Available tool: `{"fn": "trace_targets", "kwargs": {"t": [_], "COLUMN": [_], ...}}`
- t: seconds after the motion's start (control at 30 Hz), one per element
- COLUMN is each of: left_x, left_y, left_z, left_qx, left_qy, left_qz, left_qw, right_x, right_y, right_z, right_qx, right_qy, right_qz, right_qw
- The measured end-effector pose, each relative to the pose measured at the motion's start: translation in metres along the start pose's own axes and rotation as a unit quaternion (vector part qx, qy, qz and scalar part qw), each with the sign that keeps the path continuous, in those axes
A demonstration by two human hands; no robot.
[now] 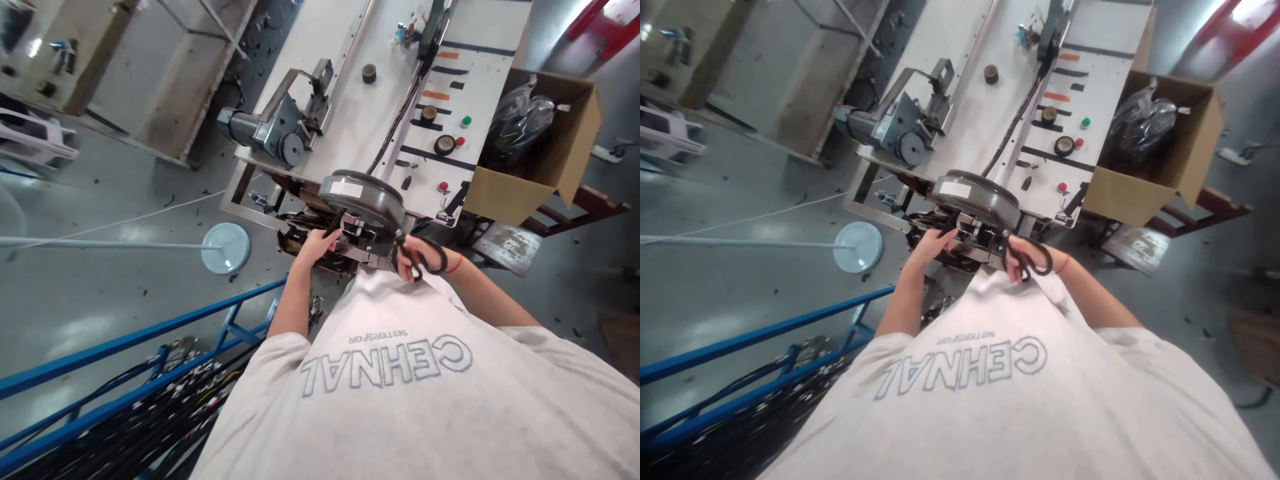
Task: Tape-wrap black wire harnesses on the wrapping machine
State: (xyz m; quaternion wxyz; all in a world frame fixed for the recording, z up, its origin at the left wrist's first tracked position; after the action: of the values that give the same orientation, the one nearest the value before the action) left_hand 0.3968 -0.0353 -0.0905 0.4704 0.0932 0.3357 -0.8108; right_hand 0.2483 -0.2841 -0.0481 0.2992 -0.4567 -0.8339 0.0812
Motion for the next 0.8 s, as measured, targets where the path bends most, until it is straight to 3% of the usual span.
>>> {"fn": "trace_targets", "kwargs": {"t": [0.07, 0.1, 0.17, 0.2, 0.23, 0.3, 0.37, 0.43, 0.53, 0.6, 0.67, 0.73, 0.8], "left_x": [0.018, 0.027, 0.045, 0.053, 0.058, 0.065, 0.068, 0.070, 0.076, 0.081, 0.083, 0.083, 0.081], "left_y": [-0.011, -0.016, -0.024, -0.026, -0.028, -0.030, -0.032, -0.030, -0.023, -0.017, -0.014, -0.013, -0.016], "left_z": [0.002, 0.006, 0.016, 0.021, 0.025, 0.030, 0.030, 0.027, 0.033, 0.044, 0.053, 0.059, 0.060], "left_qx": [-0.018, -0.033, -0.046, -0.038, -0.022, 0.015, 0.019, -0.025, -0.106, -0.113, -0.073, -0.016, 0.022], "left_qy": [-0.154, -0.215, -0.306, -0.340, -0.367, -0.403, -0.434, -0.480, -0.512, -0.463, -0.341, -0.174, -0.027], "left_qz": [-0.107, -0.142, -0.167, -0.157, -0.135, -0.090, -0.066, -0.062, -0.128, -0.192, -0.206, -0.160, -0.097], "left_qw": [0.982, 0.966, 0.936, 0.927, 0.920, 0.911, 0.898, 0.875, 0.843, 0.858, 0.914, 0.971, 0.995], "right_x": [-0.031, -0.046, -0.072, -0.082, -0.089, -0.098, -0.104, -0.112, -0.139, -0.171, -0.211, -0.252, -0.285], "right_y": [-0.011, -0.014, -0.015, -0.013, -0.009, 0.000, 0.009, 0.016, 0.023, 0.026, 0.027, 0.027, 0.028], "right_z": [0.000, 0.000, 0.000, 0.001, 0.002, 0.004, 0.005, 0.000, -0.017, -0.033, -0.050, -0.066, -0.078], "right_qx": [0.001, 0.024, 0.099, 0.139, 0.171, 0.195, 0.166, 0.110, 0.045, 0.046, 0.074, 0.095, 0.105], "right_qy": [-0.077, -0.143, -0.291, -0.351, -0.393, -0.433, -0.445, -0.456, -0.471, -0.474, -0.473, -0.480, -0.495], "right_qz": [0.187, 0.282, 0.430, 0.473, 0.498, 0.513, 0.516, 0.531, 0.562, 0.586, 0.613, 0.627, 0.622], "right_qw": [0.979, 0.948, 0.849, 0.796, 0.754, 0.715, 0.713, 0.706, 0.679, 0.656, 0.629, 0.606, 0.598]}}
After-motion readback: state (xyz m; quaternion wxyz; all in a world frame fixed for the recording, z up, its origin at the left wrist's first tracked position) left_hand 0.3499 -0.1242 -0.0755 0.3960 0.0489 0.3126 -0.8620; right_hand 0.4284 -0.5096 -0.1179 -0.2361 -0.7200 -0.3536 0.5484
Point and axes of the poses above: each hand's wrist, its own y-axis towards the middle knuckle, its own x-axis out of the palm, z = x × y, the point moved 3 cm from there along y, towards the middle knuckle, and after that the axes turned 3 degrees about -y, right-handed, at the moved point
